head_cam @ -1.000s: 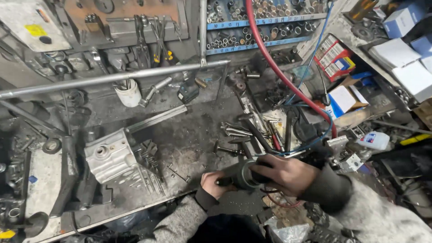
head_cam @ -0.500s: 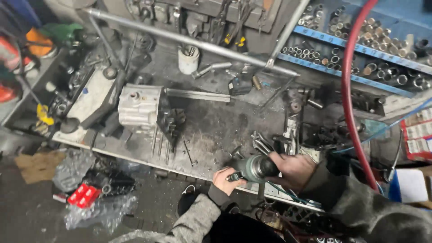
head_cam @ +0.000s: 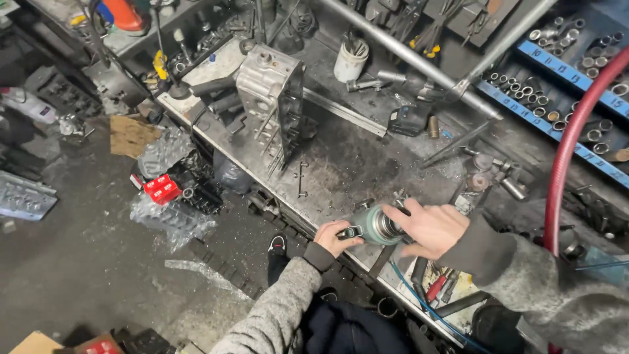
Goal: The person works on a metal engine component at a cluttered workbench, repositioning it and using a screwdriver on it, then moves to a bench area to handle small parts. Afterwards the person pours hot water from a kettle into a cup and stirs food in the cup with a spoon.
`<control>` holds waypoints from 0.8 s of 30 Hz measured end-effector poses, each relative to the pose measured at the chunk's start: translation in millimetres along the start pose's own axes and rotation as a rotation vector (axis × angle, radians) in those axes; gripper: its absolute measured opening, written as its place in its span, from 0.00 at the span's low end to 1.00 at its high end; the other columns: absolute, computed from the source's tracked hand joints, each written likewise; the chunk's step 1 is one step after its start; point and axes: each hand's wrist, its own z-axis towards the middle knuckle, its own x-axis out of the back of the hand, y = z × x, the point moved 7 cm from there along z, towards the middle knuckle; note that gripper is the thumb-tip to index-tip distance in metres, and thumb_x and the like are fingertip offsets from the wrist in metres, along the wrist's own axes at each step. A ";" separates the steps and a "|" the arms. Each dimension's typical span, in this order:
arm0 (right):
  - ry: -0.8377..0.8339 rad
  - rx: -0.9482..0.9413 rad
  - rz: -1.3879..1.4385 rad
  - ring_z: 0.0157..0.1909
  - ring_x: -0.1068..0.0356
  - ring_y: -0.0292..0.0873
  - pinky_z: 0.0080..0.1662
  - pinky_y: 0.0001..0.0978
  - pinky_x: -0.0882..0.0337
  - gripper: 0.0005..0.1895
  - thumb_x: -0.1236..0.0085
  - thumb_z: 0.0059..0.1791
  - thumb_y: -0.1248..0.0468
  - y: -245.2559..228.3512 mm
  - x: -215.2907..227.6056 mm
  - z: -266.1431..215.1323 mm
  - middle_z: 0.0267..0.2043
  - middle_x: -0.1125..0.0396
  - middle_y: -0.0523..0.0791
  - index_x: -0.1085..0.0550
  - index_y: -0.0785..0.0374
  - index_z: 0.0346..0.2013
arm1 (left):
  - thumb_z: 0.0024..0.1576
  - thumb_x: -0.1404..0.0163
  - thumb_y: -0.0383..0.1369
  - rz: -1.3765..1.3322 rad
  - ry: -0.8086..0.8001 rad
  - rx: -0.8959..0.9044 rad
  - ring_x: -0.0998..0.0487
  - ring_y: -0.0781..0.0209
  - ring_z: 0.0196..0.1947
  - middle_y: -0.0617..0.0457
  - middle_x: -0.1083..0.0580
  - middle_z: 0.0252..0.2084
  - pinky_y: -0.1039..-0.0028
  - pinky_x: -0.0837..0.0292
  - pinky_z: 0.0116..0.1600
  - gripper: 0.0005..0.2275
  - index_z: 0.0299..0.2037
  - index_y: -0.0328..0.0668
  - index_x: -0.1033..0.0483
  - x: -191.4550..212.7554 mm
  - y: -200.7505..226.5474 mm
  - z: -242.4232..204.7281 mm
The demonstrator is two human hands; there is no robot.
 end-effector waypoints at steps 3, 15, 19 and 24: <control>0.257 0.173 -0.056 0.36 0.24 0.54 0.32 0.46 0.25 0.33 0.34 0.40 0.55 6.2 -15.1 8.4 0.43 0.32 0.51 0.35 0.60 0.56 | 0.48 0.35 0.50 0.036 0.033 0.029 0.22 0.50 0.33 0.45 0.22 0.36 0.64 0.26 0.42 0.24 0.39 0.32 0.22 -2.9 -6.5 -0.3; 0.233 0.117 0.049 0.38 0.26 0.56 0.38 0.49 0.26 0.33 0.32 0.40 0.50 26.1 -18.2 13.9 0.39 0.31 0.49 0.33 0.60 0.53 | 0.50 0.37 0.50 0.059 -0.074 0.000 0.20 0.48 0.38 0.43 0.22 0.37 0.62 0.25 0.45 0.23 0.43 0.37 0.20 26.9 51.2 21.6; 0.657 0.405 0.029 0.34 0.28 0.53 0.33 0.43 0.30 0.38 0.37 0.33 0.46 12.6 -12.4 8.5 0.34 0.34 0.47 0.28 0.58 0.54 | 0.53 0.39 0.50 0.026 -0.211 -0.047 0.20 0.49 0.36 0.43 0.22 0.38 0.63 0.25 0.43 0.22 0.43 0.36 0.22 29.4 59.4 35.9; 0.887 0.208 -0.107 0.21 0.35 0.44 0.27 0.39 0.35 0.19 0.37 0.41 0.45 2.9 -21.2 5.5 0.19 0.41 0.42 0.27 0.56 0.28 | 0.53 0.43 0.55 0.249 -0.353 0.086 0.18 0.45 0.30 0.43 0.21 0.27 0.58 0.24 0.41 0.23 0.42 0.42 0.19 27.3 69.4 26.6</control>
